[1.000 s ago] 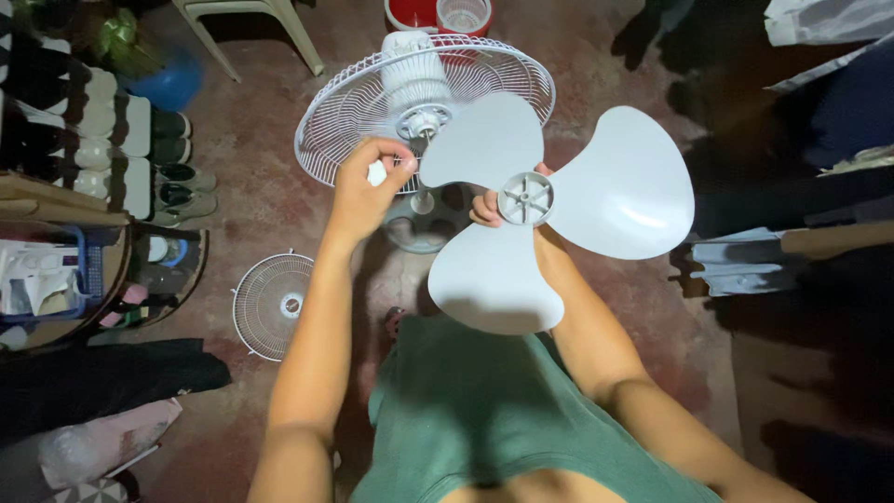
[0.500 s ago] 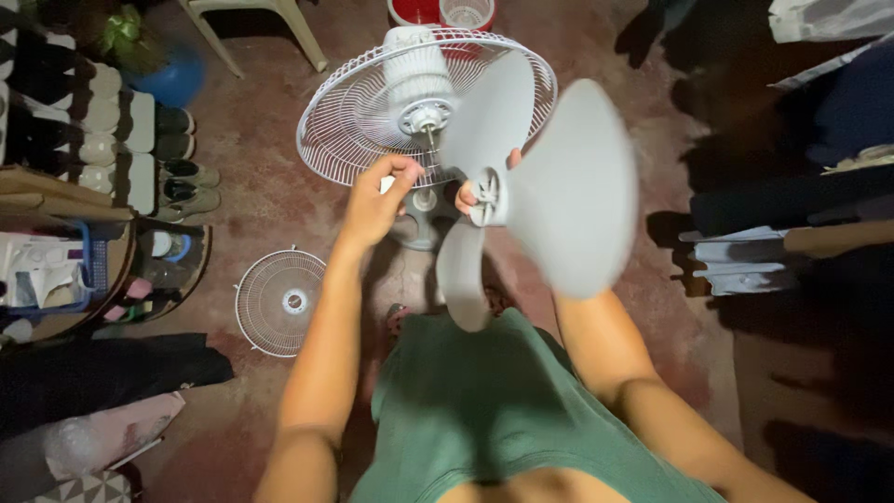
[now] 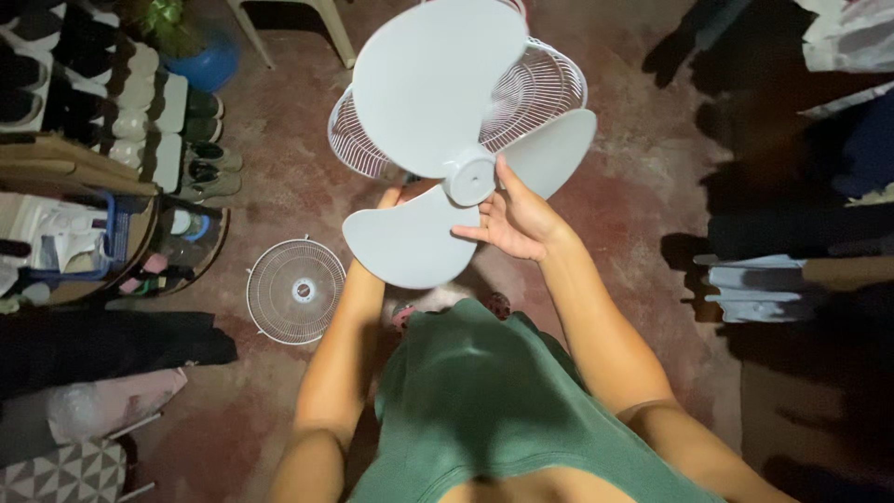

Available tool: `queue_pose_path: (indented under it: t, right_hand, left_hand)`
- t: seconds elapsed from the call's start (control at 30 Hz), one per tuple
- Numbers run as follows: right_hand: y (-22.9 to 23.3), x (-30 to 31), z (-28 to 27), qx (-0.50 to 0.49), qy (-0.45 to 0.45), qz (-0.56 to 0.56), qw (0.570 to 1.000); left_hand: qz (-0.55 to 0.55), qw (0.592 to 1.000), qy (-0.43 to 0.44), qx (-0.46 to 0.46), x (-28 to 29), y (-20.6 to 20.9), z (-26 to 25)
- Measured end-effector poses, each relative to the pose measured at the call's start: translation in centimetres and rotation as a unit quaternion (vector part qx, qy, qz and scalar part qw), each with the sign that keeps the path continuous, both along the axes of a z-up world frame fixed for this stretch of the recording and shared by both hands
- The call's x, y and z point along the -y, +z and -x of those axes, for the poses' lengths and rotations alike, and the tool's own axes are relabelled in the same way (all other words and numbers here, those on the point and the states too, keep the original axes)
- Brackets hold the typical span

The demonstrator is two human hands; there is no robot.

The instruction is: The person disassembles a white pedestal fan by removing the front grille, unscrewing the central hub to detach the blades, and then removing the rear grille. The components are placed on the floor.

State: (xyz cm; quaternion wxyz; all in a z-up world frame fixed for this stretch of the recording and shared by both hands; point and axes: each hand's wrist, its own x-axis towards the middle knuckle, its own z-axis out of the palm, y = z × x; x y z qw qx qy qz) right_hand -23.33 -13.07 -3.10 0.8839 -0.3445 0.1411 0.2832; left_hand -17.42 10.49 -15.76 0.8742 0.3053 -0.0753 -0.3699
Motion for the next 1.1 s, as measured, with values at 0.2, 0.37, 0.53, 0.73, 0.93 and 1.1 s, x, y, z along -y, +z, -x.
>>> queue_pose_path:
  t: [0.2, 0.37, 0.53, 0.73, 0.93, 1.1]
  right_hand:
    - [-1.1, -0.2, 0.0, 0.049, 0.000, 0.046, 0.998]
    - [-0.8, 1.6, 0.3, 0.132, 0.030, 0.162, 0.977]
    - [-1.9, 1.1, -0.7, 0.151, 0.155, 0.301, 0.929]
    - [-7.9, -4.2, -1.0, 0.090, 0.322, 0.299, 0.894]
    - [-15.2, -11.3, 1.0, 0.023, 0.368, 0.199, 0.908]
    - [-19.0, -19.0, 1.0, 0.026, 0.375, 0.214, 0.902]
  left_hand:
    - [0.151, 0.984, 0.040, -0.081, -0.7, -1.7, 0.2]
    - [0.004, 0.948, 0.308, -0.082, -4.2, -2.5, 1.7]
    - [-0.016, 0.899, 0.427, -0.094, -9.0, -5.9, 7.0]
    - [-0.009, 0.787, 0.585, -0.193, -13.2, -11.6, 21.5]
    - [-0.135, 0.680, 0.693, -0.195, -14.1, -10.1, 33.5]
    - [-0.635, 0.549, 0.542, -0.044, -17.6, -9.0, 35.9]
